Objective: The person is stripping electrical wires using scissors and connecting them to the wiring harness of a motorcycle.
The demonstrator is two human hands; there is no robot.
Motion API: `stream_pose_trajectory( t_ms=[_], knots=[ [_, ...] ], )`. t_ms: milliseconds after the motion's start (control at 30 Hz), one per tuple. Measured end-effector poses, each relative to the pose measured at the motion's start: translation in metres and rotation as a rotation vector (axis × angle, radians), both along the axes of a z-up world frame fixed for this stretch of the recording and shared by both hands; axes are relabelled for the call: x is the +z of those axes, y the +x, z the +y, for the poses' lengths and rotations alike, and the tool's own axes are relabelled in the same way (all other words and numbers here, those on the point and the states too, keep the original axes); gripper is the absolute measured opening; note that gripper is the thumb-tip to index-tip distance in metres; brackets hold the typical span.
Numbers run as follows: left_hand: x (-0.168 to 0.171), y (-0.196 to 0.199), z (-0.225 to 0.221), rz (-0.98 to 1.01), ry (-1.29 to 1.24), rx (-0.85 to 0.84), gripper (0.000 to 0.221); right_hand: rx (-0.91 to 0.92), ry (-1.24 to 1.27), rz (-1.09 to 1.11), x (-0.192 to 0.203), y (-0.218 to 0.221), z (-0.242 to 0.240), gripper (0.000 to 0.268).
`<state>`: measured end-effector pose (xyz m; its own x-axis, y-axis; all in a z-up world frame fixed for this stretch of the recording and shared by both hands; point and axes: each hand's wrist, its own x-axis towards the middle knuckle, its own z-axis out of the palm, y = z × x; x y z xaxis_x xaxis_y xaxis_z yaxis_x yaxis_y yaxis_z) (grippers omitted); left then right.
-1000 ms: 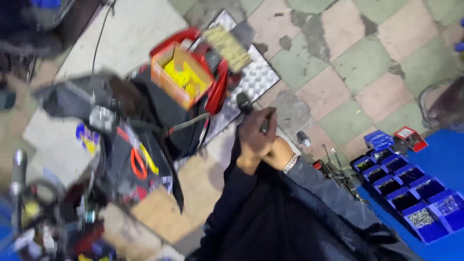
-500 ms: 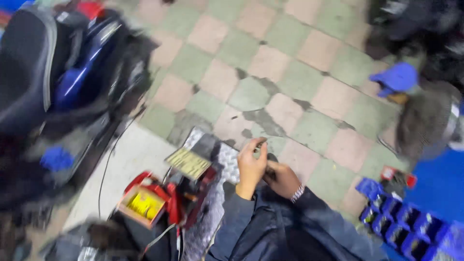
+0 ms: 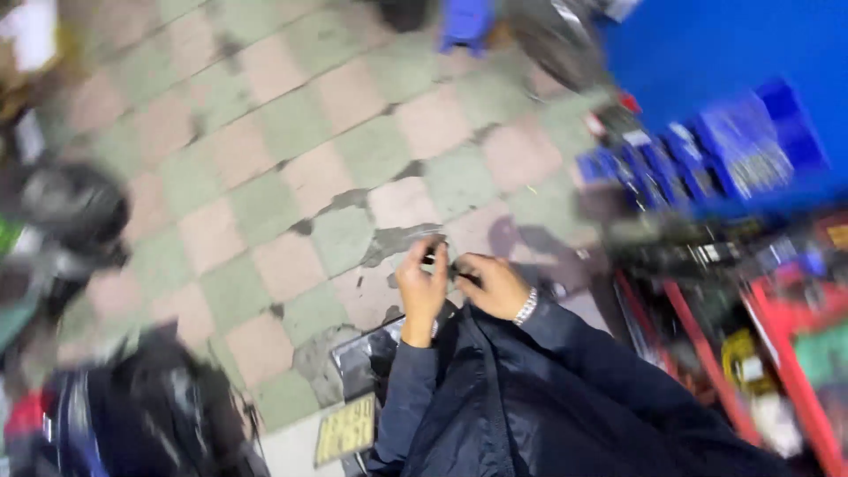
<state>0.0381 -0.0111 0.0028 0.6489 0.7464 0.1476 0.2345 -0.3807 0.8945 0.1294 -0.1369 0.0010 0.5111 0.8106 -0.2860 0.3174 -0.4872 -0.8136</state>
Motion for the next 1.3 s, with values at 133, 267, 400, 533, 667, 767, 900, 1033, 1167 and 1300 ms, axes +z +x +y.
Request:
stream_pose_trajectory(
  t_ms=[133,267,400,533,667,767,900,1033,1167,1300],
  knots=[
    [-0.004,0.023,-0.031,0.042,-0.009,-0.242,0.011,-0.223,-0.043,0.068,-0.011,-0.016,-0.052,0.032],
    [0.006,0.031,-0.075,0.027,-0.043,-0.413,0.011,-0.37,-0.06,0.027,-0.001,-0.036,-0.093,0.032],
    [-0.002,0.021,-0.099,-0.033,0.023,-0.525,0.008,-0.456,-0.118,0.038,-0.02,-0.054,-0.13,0.027],
    [-0.004,0.01,-0.1,-0.016,0.036,-0.543,0.009,-0.504,-0.107,0.113,-0.026,-0.072,-0.13,0.025],
    [-0.004,0.014,-0.089,-0.004,0.027,-0.552,0.008,-0.512,-0.055,0.139,-0.024,-0.071,-0.121,0.027],
    [0.006,0.021,-0.083,-0.007,0.027,-0.567,0.007,-0.509,-0.049,0.115,-0.022,-0.061,-0.113,0.022],
    [0.002,0.035,-0.062,0.005,0.03,-0.558,0.007,-0.475,-0.039,0.076,-0.031,-0.041,-0.092,0.015],
    [-0.006,0.065,-0.03,0.025,0.035,-0.526,0.007,-0.442,-0.032,0.09,-0.021,-0.002,-0.05,0.017],
    [-0.015,0.115,0.012,0.07,0.073,-0.532,0.009,-0.426,-0.04,0.118,-0.058,0.056,-0.004,0.022],
    [-0.016,0.187,0.053,0.08,0.004,-0.573,0.014,-0.509,0.075,0.085,-0.04,0.126,0.04,0.028]
  ],
)
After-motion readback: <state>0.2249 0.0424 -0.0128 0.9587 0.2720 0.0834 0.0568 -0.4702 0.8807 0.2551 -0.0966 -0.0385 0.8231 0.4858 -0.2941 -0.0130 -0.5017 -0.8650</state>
